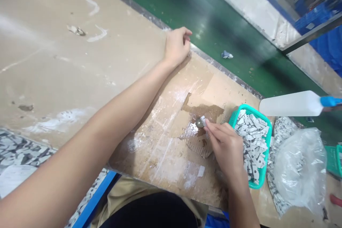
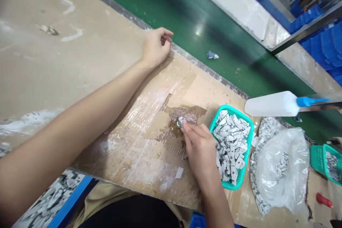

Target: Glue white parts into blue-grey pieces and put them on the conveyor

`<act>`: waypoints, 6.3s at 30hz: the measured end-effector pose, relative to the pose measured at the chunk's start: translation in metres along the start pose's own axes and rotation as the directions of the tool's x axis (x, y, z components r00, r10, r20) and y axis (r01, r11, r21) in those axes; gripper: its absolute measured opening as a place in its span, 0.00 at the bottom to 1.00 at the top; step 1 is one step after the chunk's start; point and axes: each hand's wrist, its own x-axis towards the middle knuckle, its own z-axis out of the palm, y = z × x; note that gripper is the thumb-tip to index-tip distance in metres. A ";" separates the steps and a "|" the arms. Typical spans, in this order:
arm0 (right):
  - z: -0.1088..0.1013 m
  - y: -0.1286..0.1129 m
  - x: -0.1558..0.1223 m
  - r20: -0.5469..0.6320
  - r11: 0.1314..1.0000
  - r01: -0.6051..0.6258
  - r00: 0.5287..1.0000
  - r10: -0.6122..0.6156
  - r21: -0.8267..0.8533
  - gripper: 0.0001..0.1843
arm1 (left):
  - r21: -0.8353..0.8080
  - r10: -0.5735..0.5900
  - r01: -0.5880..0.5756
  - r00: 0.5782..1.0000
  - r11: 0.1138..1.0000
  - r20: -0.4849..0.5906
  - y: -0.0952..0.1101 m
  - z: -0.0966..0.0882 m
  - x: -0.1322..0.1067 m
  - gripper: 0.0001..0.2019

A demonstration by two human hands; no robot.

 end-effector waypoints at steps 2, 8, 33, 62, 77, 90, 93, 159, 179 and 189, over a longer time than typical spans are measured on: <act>0.002 0.002 0.000 0.024 1.000 0.018 1.000 -0.018 0.007 0.13 | 0.022 0.019 -0.019 1.000 1.000 0.003 0.007 0.005 -0.005 0.21; 0.009 0.007 0.002 0.037 0.999 0.038 0.999 -0.037 -0.038 0.13 | 0.066 -0.041 0.031 0.987 0.997 0.154 0.039 0.036 0.001 0.22; 0.011 0.018 0.000 -0.026 0.999 0.040 0.999 -0.040 -0.026 0.14 | -0.765 -0.331 0.615 0.774 0.192 0.539 0.049 -0.058 -0.099 0.07; -0.018 -0.002 -0.003 -0.331 0.952 0.058 0.943 0.047 0.301 0.17 | -0.632 0.143 0.475 0.720 0.612 0.679 0.076 -0.064 -0.179 0.21; -0.015 0.000 -0.004 -0.314 0.975 0.100 0.949 -0.034 0.198 0.21 | -0.655 0.132 0.531 0.714 0.538 0.687 0.077 -0.064 -0.188 0.20; -0.010 0.005 -0.003 -0.195 0.984 0.125 0.976 -0.098 0.127 0.28 | -0.627 0.079 0.496 0.744 0.601 0.664 0.082 -0.067 -0.187 0.20; -0.011 0.006 -0.001 -0.170 0.980 0.138 0.979 -0.113 0.143 0.26 | -0.611 0.082 0.492 0.734 0.620 0.674 0.083 -0.070 -0.185 0.21; -0.073 0.029 -0.044 0.373 0.887 -0.453 0.811 0.451 -0.089 0.20 | -0.699 -0.509 0.715 0.609 0.020 0.609 0.079 -0.052 -0.106 0.16; -0.058 -0.008 -0.032 0.267 0.841 -0.428 0.812 0.518 -0.332 0.25 | -0.279 -0.103 0.122 0.991 0.952 0.083 0.064 0.039 0.007 0.21; -0.051 0.004 -0.025 0.233 0.813 -0.475 0.795 0.561 -0.336 0.19 | -0.143 0.224 -0.176 0.843 0.974 0.489 0.120 0.133 -0.019 0.26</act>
